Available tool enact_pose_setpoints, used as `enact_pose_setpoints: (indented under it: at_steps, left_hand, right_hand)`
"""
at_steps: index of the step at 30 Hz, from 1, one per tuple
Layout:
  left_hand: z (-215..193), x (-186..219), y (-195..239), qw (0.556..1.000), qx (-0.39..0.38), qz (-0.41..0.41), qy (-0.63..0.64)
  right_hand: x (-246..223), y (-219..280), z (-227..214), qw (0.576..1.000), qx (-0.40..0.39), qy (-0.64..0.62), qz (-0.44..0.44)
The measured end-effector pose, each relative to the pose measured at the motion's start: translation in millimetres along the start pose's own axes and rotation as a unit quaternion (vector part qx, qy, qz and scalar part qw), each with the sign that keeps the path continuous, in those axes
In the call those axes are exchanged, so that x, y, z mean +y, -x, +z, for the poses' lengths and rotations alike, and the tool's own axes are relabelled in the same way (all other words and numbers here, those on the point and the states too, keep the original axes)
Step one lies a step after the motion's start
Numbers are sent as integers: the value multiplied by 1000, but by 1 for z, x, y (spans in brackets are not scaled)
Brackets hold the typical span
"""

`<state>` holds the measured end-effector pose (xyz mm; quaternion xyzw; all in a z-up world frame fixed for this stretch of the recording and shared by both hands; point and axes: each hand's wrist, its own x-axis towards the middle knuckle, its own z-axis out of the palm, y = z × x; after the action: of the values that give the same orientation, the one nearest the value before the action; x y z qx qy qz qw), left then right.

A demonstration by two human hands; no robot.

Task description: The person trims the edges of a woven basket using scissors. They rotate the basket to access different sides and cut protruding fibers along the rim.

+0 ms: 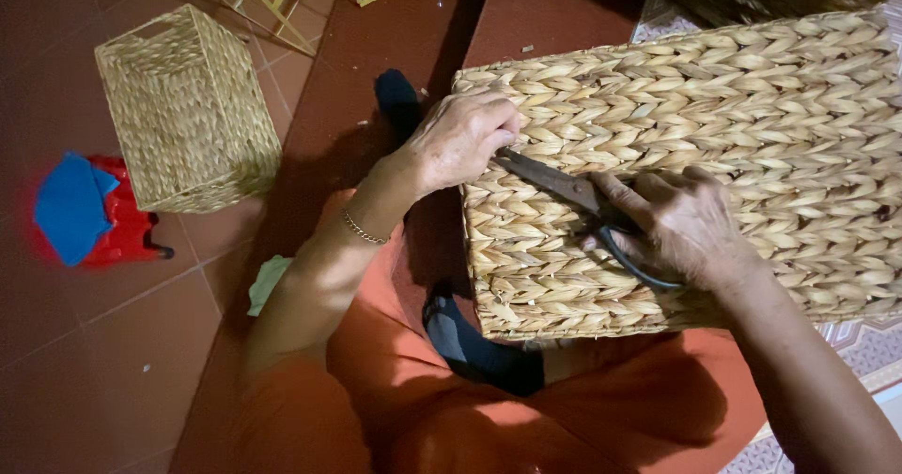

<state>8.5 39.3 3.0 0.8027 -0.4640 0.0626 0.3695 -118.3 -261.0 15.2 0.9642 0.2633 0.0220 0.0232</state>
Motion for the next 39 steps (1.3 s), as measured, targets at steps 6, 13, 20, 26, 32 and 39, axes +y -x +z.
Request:
enact_pose_setpoints:
  at_steps: [6, 13, 20, 26, 32, 39]
  left_hand:
    - [1, -10, 1, 999, 8, -36, 19]
    - [3, -18, 4, 993, 35, -100, 59]
    - [-32, -33, 28, 964, 128, -212, 95]
    - [-60, -45, 58, 969, 156, -192, -16]
    - [-26, -39, 58, 943, 108, -314, 31]
    - [25, -34, 52, 949, 50, -274, 148]
  right_hand:
    - [-3, -4, -6, 997, 35, -62, -36]
    - [-2, -2, -7, 997, -78, 1, -30]
    - [49, 64, 14, 993, -5, -3, 115]
    - [78, 140, 40, 822, 236, -408, 319]
    - [91, 178, 69, 705, 338, -491, 384]
    - [127, 226, 98, 670, 385, -496, 396]
